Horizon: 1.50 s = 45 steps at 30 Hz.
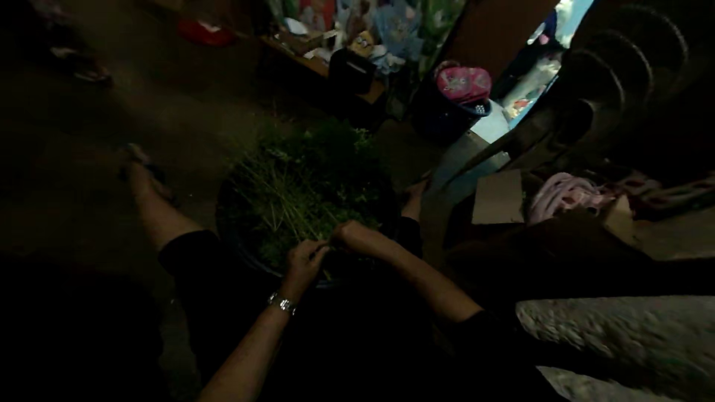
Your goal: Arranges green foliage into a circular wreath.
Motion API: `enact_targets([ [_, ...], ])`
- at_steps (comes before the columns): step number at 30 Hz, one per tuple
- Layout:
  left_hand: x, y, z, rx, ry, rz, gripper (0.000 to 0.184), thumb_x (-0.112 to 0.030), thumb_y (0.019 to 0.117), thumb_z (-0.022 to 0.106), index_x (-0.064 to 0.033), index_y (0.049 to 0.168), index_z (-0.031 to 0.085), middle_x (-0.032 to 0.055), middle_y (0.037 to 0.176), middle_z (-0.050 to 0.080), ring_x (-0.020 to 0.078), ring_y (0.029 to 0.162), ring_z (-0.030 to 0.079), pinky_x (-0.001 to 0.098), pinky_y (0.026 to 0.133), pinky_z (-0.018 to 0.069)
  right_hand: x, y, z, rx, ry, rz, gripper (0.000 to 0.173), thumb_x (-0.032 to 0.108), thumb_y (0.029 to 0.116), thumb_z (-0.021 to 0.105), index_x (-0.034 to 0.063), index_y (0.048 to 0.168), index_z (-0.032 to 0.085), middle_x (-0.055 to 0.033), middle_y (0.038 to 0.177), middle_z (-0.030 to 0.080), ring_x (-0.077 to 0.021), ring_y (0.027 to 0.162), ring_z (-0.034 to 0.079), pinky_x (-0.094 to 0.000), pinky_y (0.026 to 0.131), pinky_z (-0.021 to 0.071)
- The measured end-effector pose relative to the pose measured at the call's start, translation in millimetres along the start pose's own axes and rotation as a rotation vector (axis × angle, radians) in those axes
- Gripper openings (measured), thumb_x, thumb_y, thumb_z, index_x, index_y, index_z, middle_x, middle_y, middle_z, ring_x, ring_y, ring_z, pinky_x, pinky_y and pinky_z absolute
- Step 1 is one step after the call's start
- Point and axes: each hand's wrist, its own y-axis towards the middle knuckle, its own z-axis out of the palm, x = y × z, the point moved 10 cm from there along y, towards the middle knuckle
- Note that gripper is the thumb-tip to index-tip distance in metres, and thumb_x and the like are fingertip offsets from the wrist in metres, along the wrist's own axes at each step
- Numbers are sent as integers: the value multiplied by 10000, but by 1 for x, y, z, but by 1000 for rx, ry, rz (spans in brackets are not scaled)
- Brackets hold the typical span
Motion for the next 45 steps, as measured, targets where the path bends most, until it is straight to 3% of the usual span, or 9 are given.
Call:
enact_targets([
  [5,-3,-2,-4,-47,10,62,236,-116,1011,600,83,1027,726,219,973,685,277,908,667,404,871,539,1,0,1,-32,56,-79,195,52,986,644,-70,1124,708,-245,1144,692,-377,1103,668,-509,1018,511],
  [11,-7,-2,-11,-44,-8,12,219,-63,1009,580,114,1029,707,253,1005,678,318,941,664,448,889,534,-18,-9,-24,-138,153,60,187,54,993,611,-76,1097,695,-239,1080,697,-353,1023,685,-509,946,541],
  [14,5,-3,-17,-82,-44,-58,241,-96,1026,578,112,1049,697,242,1015,684,276,922,662,416,872,533,-28,-18,-50,-267,124,116,272,112,1037,557,-58,1209,680,-243,1251,649,-359,1210,612,-464,1064,475],
  [17,0,-3,-17,-92,-64,-126,254,-114,1033,582,113,1058,692,250,1019,688,283,932,661,438,881,524,-19,-15,-42,-345,41,8,415,296,998,672,31,1317,668,-218,1398,598,-413,1379,485,-569,1167,354],
  [24,1,-9,-20,-38,-112,-273,276,-164,1056,565,68,1132,692,213,1079,698,252,990,658,460,915,506,15,-16,-9,-322,212,-175,228,41,1025,553,-75,1176,679,-242,1168,686,-354,1107,673,-462,1015,519],
  [30,-5,-9,-19,10,-162,-269,231,-162,1041,575,33,1079,694,83,914,668,71,731,555,275,697,480,13,-33,-28,-388,252,-165,170,0,956,618,-114,1057,695,-250,1018,705,-344,959,696,-446,912,552],
  [36,-34,-4,-27,93,-111,-195,254,-128,1053,550,80,1124,678,172,1047,686,150,930,628,337,877,502,5,-52,-46,-323,269,20,227,45,970,614,-101,1129,684,-245,1067,699,-317,987,679,-436,918,540],
  [42,-5,0,-59,-49,-132,-316,210,-152,1046,591,28,1069,695,105,958,673,114,819,591,329,789,500,-49,-73,-79,-645,174,6,141,0,908,676,-61,1029,712,-202,940,718,-290,812,702,-443,770,593],
  [45,16,3,-77,-155,-175,-413,258,-214,1072,555,-4,1141,690,117,994,669,135,778,562,353,737,486,-80,-82,-96,-738,225,137,172,15,949,632,-74,1084,693,-221,986,711,-296,856,694,-448,803,578],
])
